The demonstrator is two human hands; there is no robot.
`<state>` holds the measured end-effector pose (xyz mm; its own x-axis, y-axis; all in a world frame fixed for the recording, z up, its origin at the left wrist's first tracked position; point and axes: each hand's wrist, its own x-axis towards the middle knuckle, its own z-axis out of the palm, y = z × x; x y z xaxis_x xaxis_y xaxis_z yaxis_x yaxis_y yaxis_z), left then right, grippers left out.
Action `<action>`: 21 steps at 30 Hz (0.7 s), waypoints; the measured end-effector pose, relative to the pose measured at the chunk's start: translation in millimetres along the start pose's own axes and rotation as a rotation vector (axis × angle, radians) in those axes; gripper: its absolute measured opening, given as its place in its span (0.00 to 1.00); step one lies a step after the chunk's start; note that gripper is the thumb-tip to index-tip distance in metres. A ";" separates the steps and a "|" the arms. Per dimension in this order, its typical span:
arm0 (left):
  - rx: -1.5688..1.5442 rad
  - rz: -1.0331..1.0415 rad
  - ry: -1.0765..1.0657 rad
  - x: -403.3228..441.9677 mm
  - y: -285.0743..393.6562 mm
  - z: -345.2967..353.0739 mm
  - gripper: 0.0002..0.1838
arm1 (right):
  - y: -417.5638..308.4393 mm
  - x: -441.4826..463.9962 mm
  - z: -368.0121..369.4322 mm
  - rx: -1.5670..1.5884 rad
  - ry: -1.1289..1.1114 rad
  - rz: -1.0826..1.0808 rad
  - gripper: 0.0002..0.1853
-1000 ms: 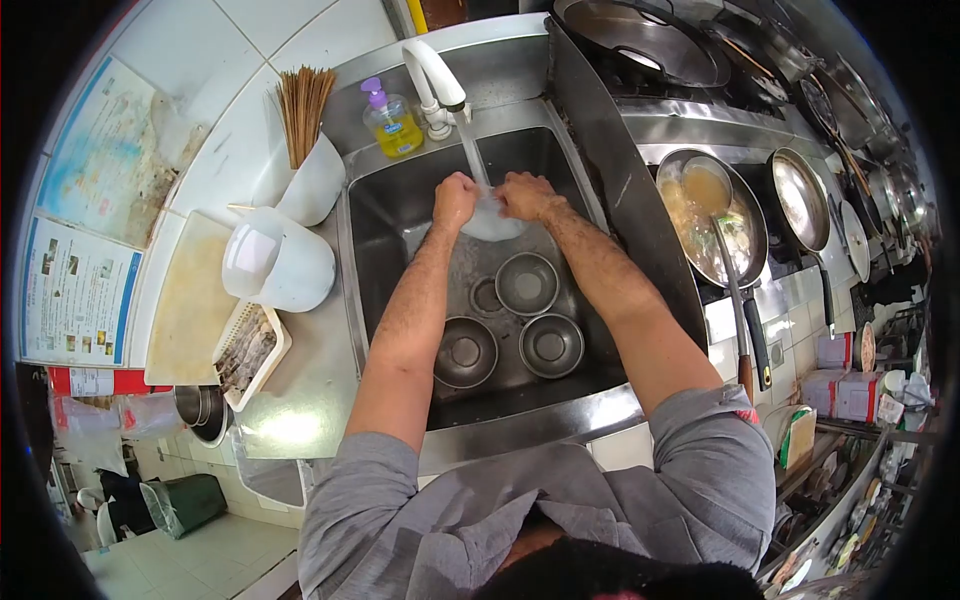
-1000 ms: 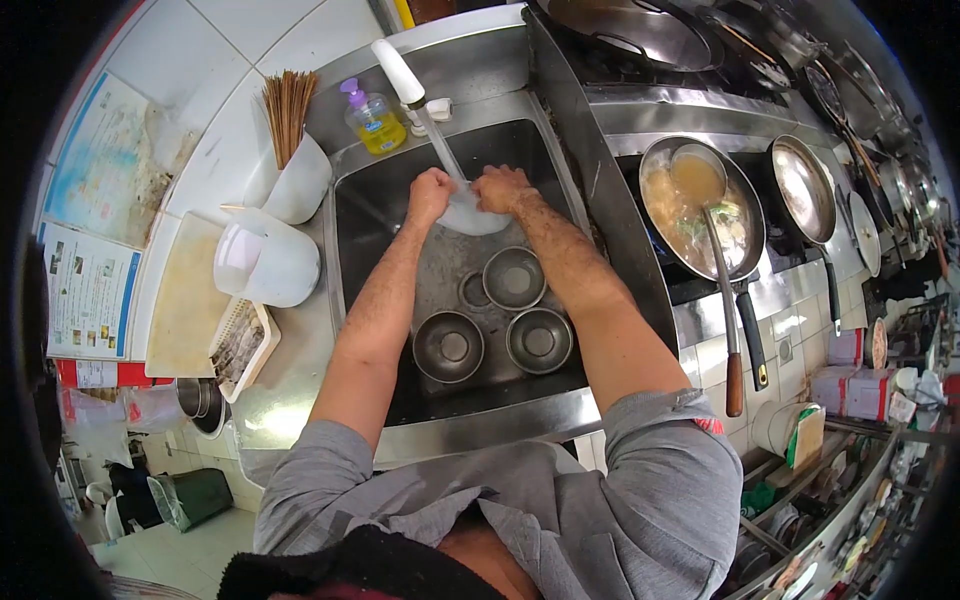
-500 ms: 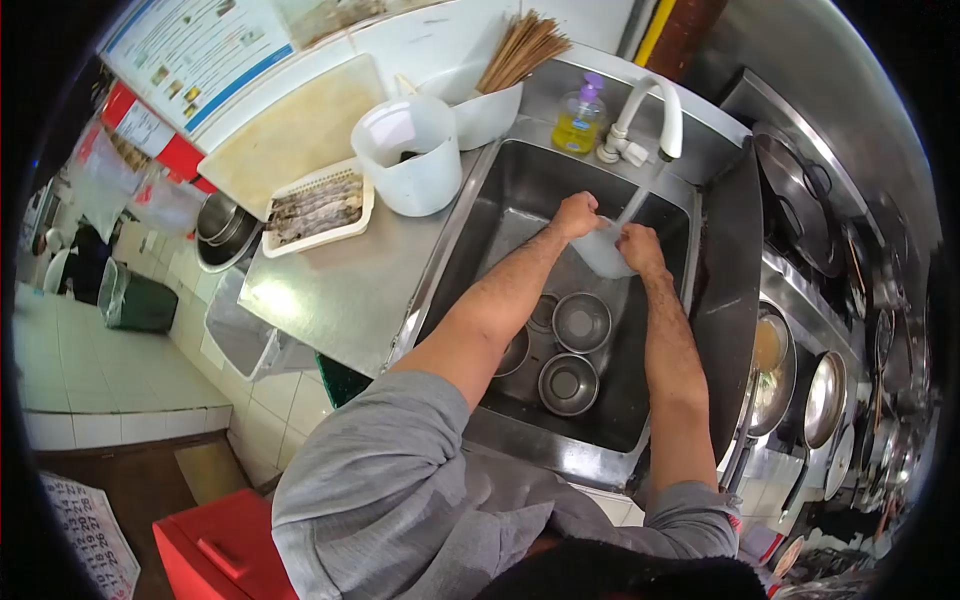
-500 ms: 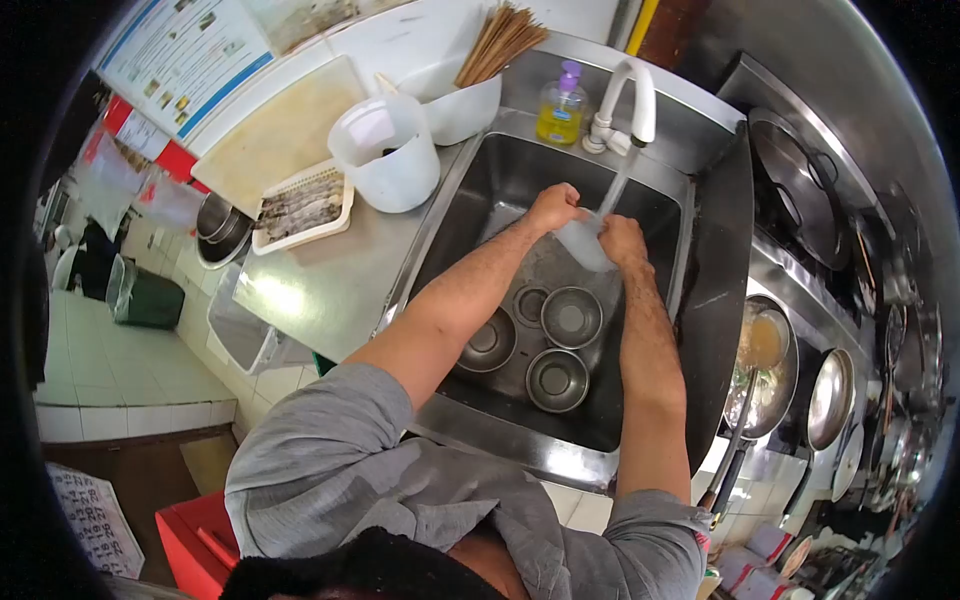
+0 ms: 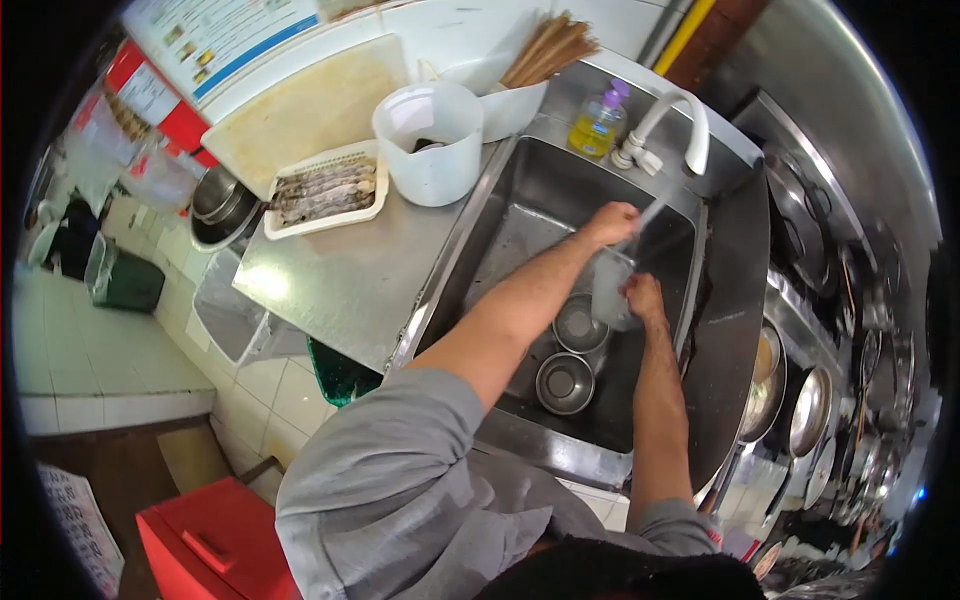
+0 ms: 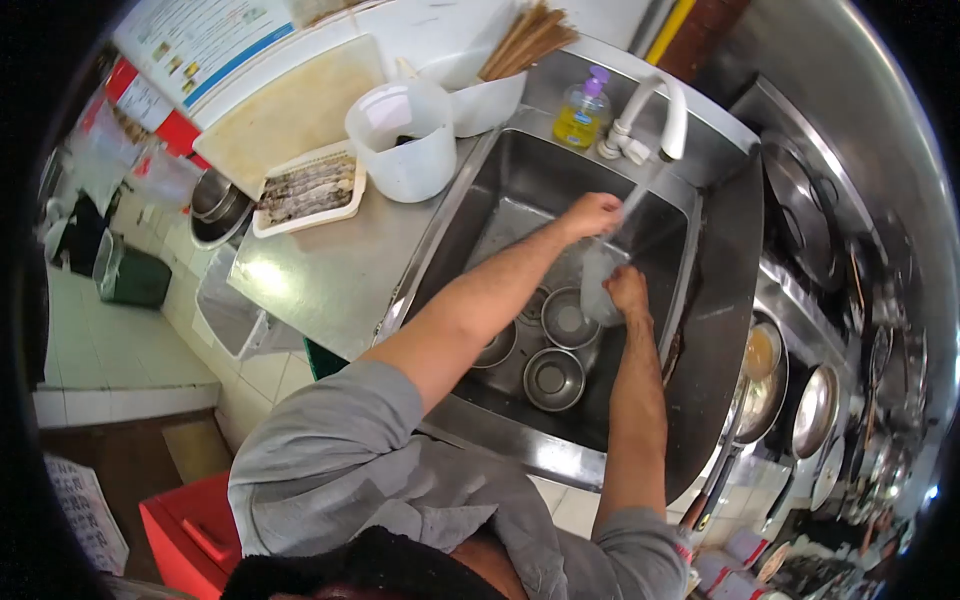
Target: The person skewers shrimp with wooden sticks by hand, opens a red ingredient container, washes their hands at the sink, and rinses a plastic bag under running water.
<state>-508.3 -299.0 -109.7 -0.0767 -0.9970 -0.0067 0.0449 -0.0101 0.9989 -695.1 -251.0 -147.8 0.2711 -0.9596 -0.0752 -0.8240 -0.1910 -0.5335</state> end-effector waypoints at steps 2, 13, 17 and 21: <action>0.046 -0.124 0.013 15.1 -4.5 8.2 0.11 | 4.4 -16.5 -7.0 0.057 -0.133 0.179 0.14; -1.019 0.136 0.498 -226.4 9.9 -175.3 0.17 | -14.4 -82.1 -17.5 0.288 -0.137 0.244 0.10; -0.996 0.216 0.647 -247.4 30.1 -235.5 0.19 | -19.7 -87.3 -13.7 0.278 -0.144 0.220 0.12; -0.871 0.160 0.762 -269.1 46.0 -236.4 0.19 | -33.5 -88.2 -22.2 0.248 -0.167 0.193 0.13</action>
<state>-250.2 -49.2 -72.7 0.5965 -0.7762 -0.2044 0.6903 0.3662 0.6240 -702.5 -164.6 -104.6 0.2162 -0.9223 -0.3204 -0.7278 0.0666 -0.6826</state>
